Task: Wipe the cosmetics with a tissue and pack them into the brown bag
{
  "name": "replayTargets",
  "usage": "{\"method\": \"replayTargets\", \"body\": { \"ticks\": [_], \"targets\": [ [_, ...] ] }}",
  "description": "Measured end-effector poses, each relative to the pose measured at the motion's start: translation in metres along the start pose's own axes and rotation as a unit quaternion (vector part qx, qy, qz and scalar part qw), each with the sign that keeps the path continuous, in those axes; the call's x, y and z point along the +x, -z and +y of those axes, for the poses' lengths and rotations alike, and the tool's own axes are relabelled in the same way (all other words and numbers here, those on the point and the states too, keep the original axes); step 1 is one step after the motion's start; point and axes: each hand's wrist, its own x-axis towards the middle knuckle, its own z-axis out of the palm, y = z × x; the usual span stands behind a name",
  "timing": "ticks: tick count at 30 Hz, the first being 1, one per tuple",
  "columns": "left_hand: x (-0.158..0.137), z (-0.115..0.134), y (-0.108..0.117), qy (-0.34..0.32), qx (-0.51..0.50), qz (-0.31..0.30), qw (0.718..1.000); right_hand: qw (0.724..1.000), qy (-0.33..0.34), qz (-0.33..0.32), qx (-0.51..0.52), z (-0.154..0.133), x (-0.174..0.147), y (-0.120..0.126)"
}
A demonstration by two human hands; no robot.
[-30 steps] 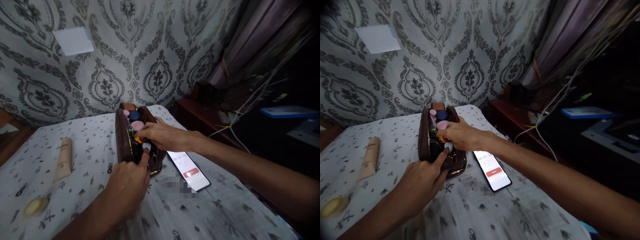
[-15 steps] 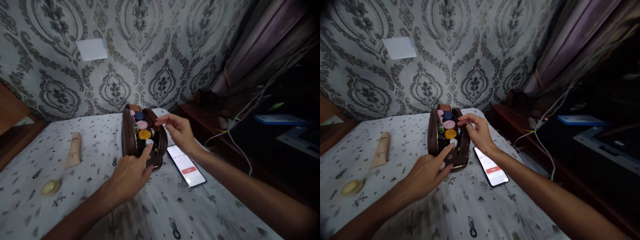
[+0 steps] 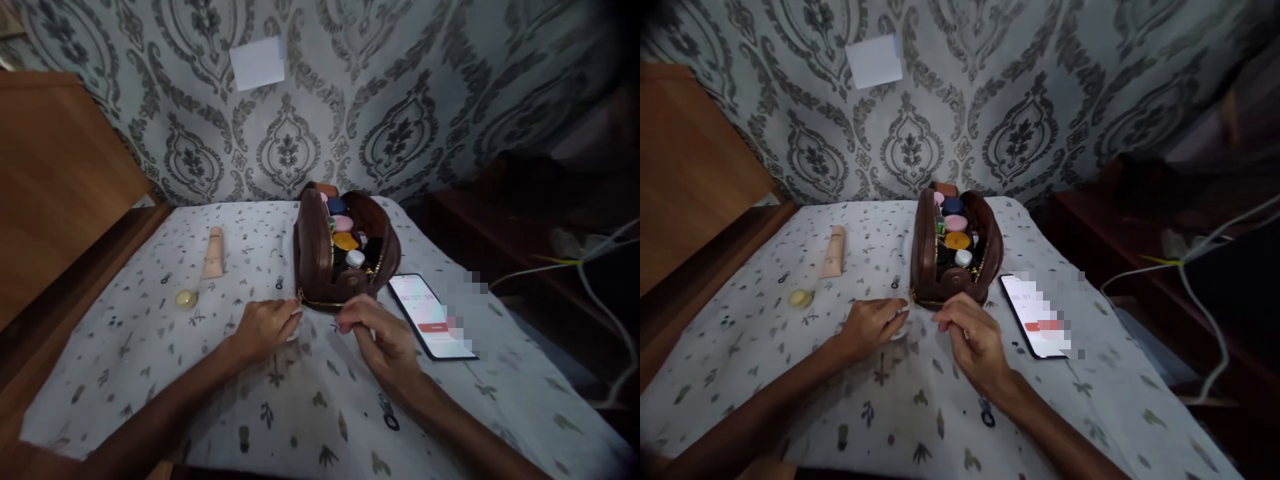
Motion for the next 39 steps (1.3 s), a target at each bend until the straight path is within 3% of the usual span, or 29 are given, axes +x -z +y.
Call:
{"method": "replayTargets", "body": {
  "ticks": [5,9,12,17,20,24,28,34,39],
  "targets": [
    [-0.024,-0.014,0.004,-0.006,0.053,-0.066,0.996,0.995,-0.055,-0.074,0.035,-0.005,-0.008,-0.041],
    [-0.04,-0.022,-0.001,-0.036,0.061,-0.087,0.994,0.98,-0.154,-0.103,0.072,-0.012,-0.004,-0.068],
    [-0.044,-0.027,-0.003,-0.017,0.05,-0.093,0.994,0.963,-0.215,-0.113,0.117,-0.011,0.001,-0.086],
    [-0.05,-0.037,0.012,0.033,0.018,-0.098,0.994,0.946,-0.254,-0.095,0.178,0.002,0.0,-0.11],
    [-0.059,-0.051,0.024,0.074,0.017,-0.075,0.994,0.945,-0.266,-0.088,0.167,0.009,-0.009,-0.117],
    [-0.069,-0.079,0.04,0.145,0.016,0.026,0.989,0.947,-0.263,-0.099,0.156,0.009,-0.02,-0.119],
    [-0.057,-0.107,0.06,0.237,0.046,0.062,0.969,0.948,-0.262,-0.103,0.146,0.007,-0.022,-0.119],
    [-0.013,-0.126,0.065,0.369,0.116,-0.032,0.921,0.951,-0.251,-0.094,0.155,0.004,-0.026,-0.121],
    [0.009,-0.127,0.049,0.402,0.101,-0.093,0.905,0.955,-0.227,-0.13,0.139,0.0,-0.031,-0.119]
  ]
}}
